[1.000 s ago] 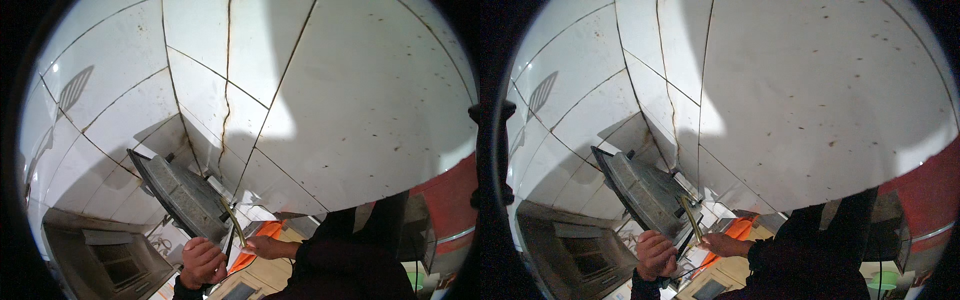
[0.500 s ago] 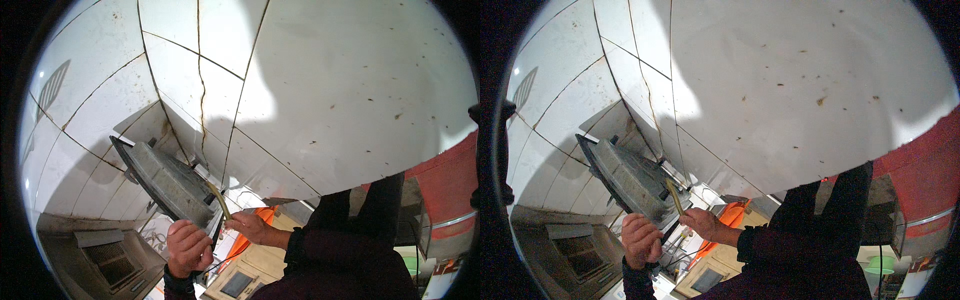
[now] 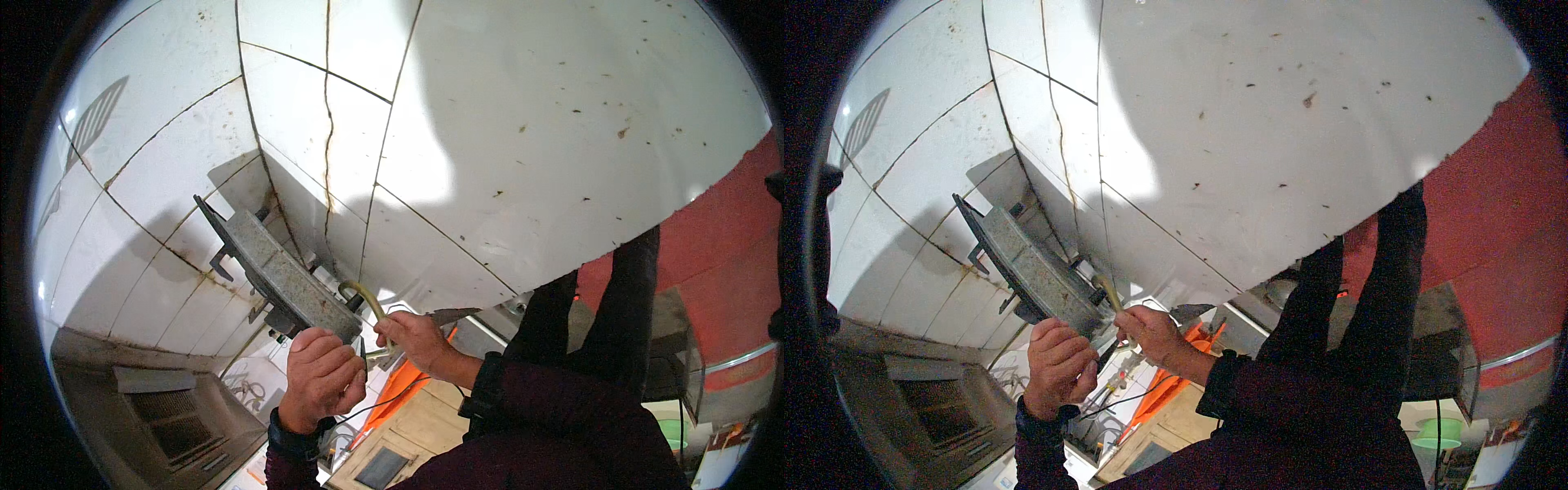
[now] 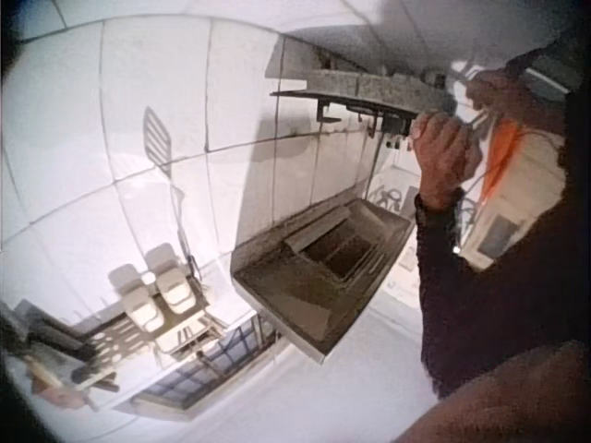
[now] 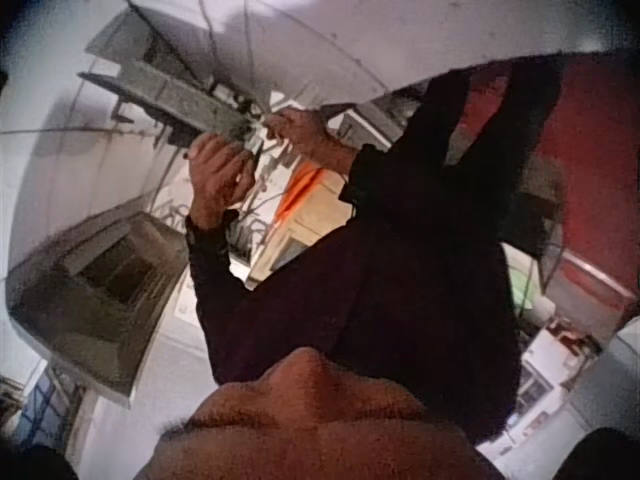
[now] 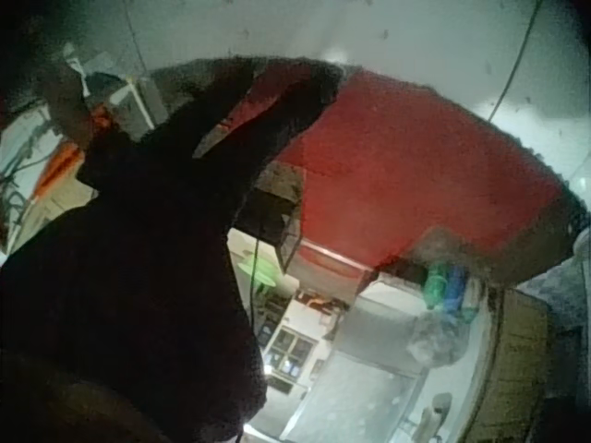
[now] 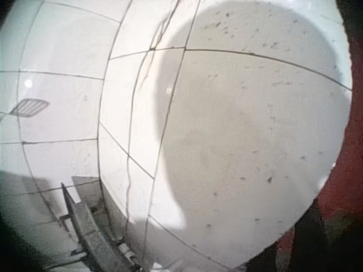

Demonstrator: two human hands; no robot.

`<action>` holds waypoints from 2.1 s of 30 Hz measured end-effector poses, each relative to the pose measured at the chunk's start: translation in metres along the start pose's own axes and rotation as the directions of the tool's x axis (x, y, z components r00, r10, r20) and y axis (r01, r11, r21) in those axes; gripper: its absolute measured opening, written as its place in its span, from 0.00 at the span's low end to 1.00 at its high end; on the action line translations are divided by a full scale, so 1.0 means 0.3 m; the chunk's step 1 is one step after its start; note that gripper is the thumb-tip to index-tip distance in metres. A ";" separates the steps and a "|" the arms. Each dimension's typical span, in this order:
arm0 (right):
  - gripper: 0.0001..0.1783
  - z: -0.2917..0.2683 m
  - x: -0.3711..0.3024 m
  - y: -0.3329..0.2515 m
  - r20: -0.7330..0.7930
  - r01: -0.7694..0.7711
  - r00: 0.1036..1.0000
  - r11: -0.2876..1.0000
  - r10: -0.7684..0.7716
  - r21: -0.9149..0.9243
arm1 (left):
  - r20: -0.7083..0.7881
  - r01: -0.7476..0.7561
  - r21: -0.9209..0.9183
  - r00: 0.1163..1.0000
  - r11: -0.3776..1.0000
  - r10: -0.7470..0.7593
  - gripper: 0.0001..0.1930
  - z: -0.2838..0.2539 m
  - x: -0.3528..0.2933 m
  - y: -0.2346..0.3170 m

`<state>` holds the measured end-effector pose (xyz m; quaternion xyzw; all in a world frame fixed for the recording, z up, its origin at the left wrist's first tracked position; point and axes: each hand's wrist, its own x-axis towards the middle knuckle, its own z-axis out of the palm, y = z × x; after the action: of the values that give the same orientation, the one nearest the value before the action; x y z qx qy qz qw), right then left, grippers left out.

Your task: The person removes a gas pipe from the wall, lifts and positions a two-burner gas stove onto the countertop, then reconnects the gas pipe to the stove. The person adjusts the stove's position and secures the pipe connection.

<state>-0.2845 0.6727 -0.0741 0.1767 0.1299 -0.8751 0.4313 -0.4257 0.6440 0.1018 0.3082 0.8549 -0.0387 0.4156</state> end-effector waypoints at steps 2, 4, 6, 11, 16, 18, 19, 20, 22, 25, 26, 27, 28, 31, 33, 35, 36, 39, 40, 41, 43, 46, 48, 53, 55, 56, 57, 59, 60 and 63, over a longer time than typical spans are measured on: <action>0.24 -0.004 0.005 0.013 -0.022 0.038 0.999 0.999 -0.038 -0.019 | -0.019 -0.022 -0.007 1.000 1.000 0.022 0.06 0.024 0.015 -0.004; 0.25 -0.009 0.020 0.030 -0.063 0.046 0.997 0.999 -0.047 -0.022 | -0.017 -0.028 -0.002 0.999 1.000 0.028 0.06 0.045 0.026 -0.008; 0.26 -0.025 0.031 0.049 -0.116 0.025 0.993 0.999 -0.030 -0.047 | -0.051 -0.034 -0.027 0.998 0.999 0.033 0.06 0.059 0.029 -0.008; 0.23 -0.014 0.029 0.066 -0.129 0.049 0.991 0.998 -0.045 0.030 | 0.023 -0.016 -0.038 1.000 0.999 0.017 0.05 0.080 0.027 0.018; 0.20 -0.071 0.029 0.055 -0.036 0.022 0.999 0.983 -0.029 -0.182 | 0.048 -0.028 -0.037 0.998 0.999 0.030 0.06 0.138 0.075 0.011; 0.20 -0.097 0.037 0.063 -0.025 0.070 0.997 0.967 -0.079 -0.246 | 0.001 -0.087 -0.055 0.996 0.995 0.088 0.05 0.166 0.103 -0.011; 0.20 -0.103 0.038 0.072 -0.035 0.121 0.991 0.966 -0.132 -0.228 | 0.001 -0.103 -0.058 0.995 0.993 0.103 0.05 0.173 0.114 -0.023; 0.20 -0.103 0.043 0.083 -0.025 0.151 0.987 0.965 -0.160 -0.213 | 0.017 -0.100 -0.056 0.995 0.993 0.101 0.05 0.174 0.119 -0.032; 0.19 -0.101 0.047 0.106 -0.039 0.239 0.965 0.930 -0.259 -0.280 | -0.043 -0.127 -0.061 0.991 0.990 0.124 0.04 0.169 0.127 -0.048; 0.16 -0.084 0.050 0.134 -0.053 0.344 0.934 0.929 -0.353 -0.136 | -0.089 -0.098 -0.109 0.992 0.989 0.088 0.05 0.163 0.112 -0.047; 0.15 -0.088 0.046 0.137 -0.031 0.383 0.919 0.909 -0.393 -0.163 | -0.141 -0.091 -0.144 0.988 0.985 0.071 0.07 0.171 0.098 -0.037; 0.15 -0.091 0.048 0.138 -0.016 0.423 0.901 0.886 -0.433 -0.190 | -0.173 -0.077 -0.174 0.984 0.982 0.047 0.09 0.185 0.078 -0.028; 0.15 -0.097 0.043 0.133 -0.031 0.434 0.892 0.875 -0.451 -0.215 | -0.290 -0.014 -0.188 0.956 0.982 -0.042 0.12 0.208 0.047 -0.006; 0.17 -0.111 0.041 0.114 0.006 0.392 0.879 0.716 -0.477 -0.578 | -0.488 0.294 -0.284 0.775 0.912 -0.402 0.22 0.331 -0.138 0.065; 0.19 -0.106 0.049 0.099 -0.068 0.329 0.921 0.860 -0.383 -0.389 | -0.543 0.336 -0.638 0.442 0.693 -0.715 0.25 0.488 -0.260 0.092; 0.18 -0.108 0.052 0.087 -0.150 0.182 0.955 0.905 -0.255 -0.384 | -0.255 0.155 -0.950 0.107 0.270 -0.961 0.30 0.679 -0.379 0.063; 0.17 -0.109 0.051 0.088 -0.140 0.186 0.963 0.941 -0.232 -0.281 | -0.005 0.122 -0.992 -0.040 0.000 -0.999 0.33 0.775 -0.443 0.027; 0.15 -0.133 0.055 0.103 -0.155 0.133 0.971 0.952 -0.180 -0.274 | 0.534 -0.469 -0.778 -0.145 -0.418 -0.833 0.30 1.047 -0.595 -0.122; 0.16 -0.144 0.050 0.112 -0.081 0.213 0.971 0.969 -0.224 -0.123 | 0.649 -0.601 -0.632 -0.065 -0.489 -0.758 0.28 1.121 -0.632 -0.174; 0.17 -0.156 0.055 0.118 -0.056 0.242 0.969 0.970 -0.241 0.017 | 0.682 -0.682 -0.555 -0.045 -0.476 -0.730 0.22 1.191 -0.648 -0.208; 0.18 -0.175 0.053 0.124 0.112 0.409 0.912 0.871 -0.393 -0.273 | 0.429 -0.816 -0.415 0.215 -0.403 -0.877 0.13 1.297 -0.681 -0.256; 0.19 -0.185 0.060 0.121 -0.056 0.304 0.949 0.948 -0.310 -0.097 | 0.384 -0.819 -0.324 0.343 -0.473 -0.857 0.09 1.368 -0.710 -0.278; 0.20 -0.183 0.065 0.094 -0.028 0.296 0.952 0.943 -0.304 -0.156 | 0.181 -0.514 -0.813 0.221 -0.272 -0.958 0.09 1.359 -0.714 -0.260; 0.21 -0.156 0.068 0.087 0.016 0.344 0.937 0.913 -0.349 -0.219 | 0.415 -0.770 -0.493 0.203 -0.406 -0.887 0.08 1.224 -0.671 -0.199; 0.24 -0.149 0.036 0.032 -0.066 0.243 0.959 0.921 -0.275 -0.304 | 0.458 -0.721 -0.561 0.140 -0.408 -0.878 0.10 1.174 -0.659 -0.177; 0.25 -0.134 0.014 -0.008 -0.078 0.292 0.938 0.894 -0.337 -0.339 | 0.492 -0.677 -0.602 0.103 -0.423 -0.865 0.12 1.152 -0.669 -0.176; 0.26 -0.112 -0.012 -0.050 -0.155 0.296 0.914 0.878 -0.375 -0.376 | 0.451 -0.682 -0.604 0.134 -0.412 -0.882 0.09 1.137 -0.684 -0.172; 0.30 -0.072 -0.064 -0.140 -0.222 0.345 0.872 0.870 -0.435 -0.351 | 0.462 -0.692 -0.588 0.137 -0.418 -0.876 0.09 1.125 -0.682 -0.178; 0.35 -0.053 -0.072 -0.179 -0.294 0.281 0.855 0.857 -0.428 -0.433 | 0.450 -0.706 -0.583 0.132 -0.403 -0.883 0.10 1.130 -0.687 -0.181; 0.35 0.023 0.000 -0.215 -0.115 0.312 0.857 0.684 -0.502 -0.659 | 0.309 -0.789 -0.500 0.221 -0.356 -0.925 0.11 1.154 -0.649 -0.162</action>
<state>-0.3375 0.7083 -0.0630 0.1161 0.5067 -0.8217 0.2336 -0.1246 0.3968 0.0099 -0.5068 0.4500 0.7081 -0.1980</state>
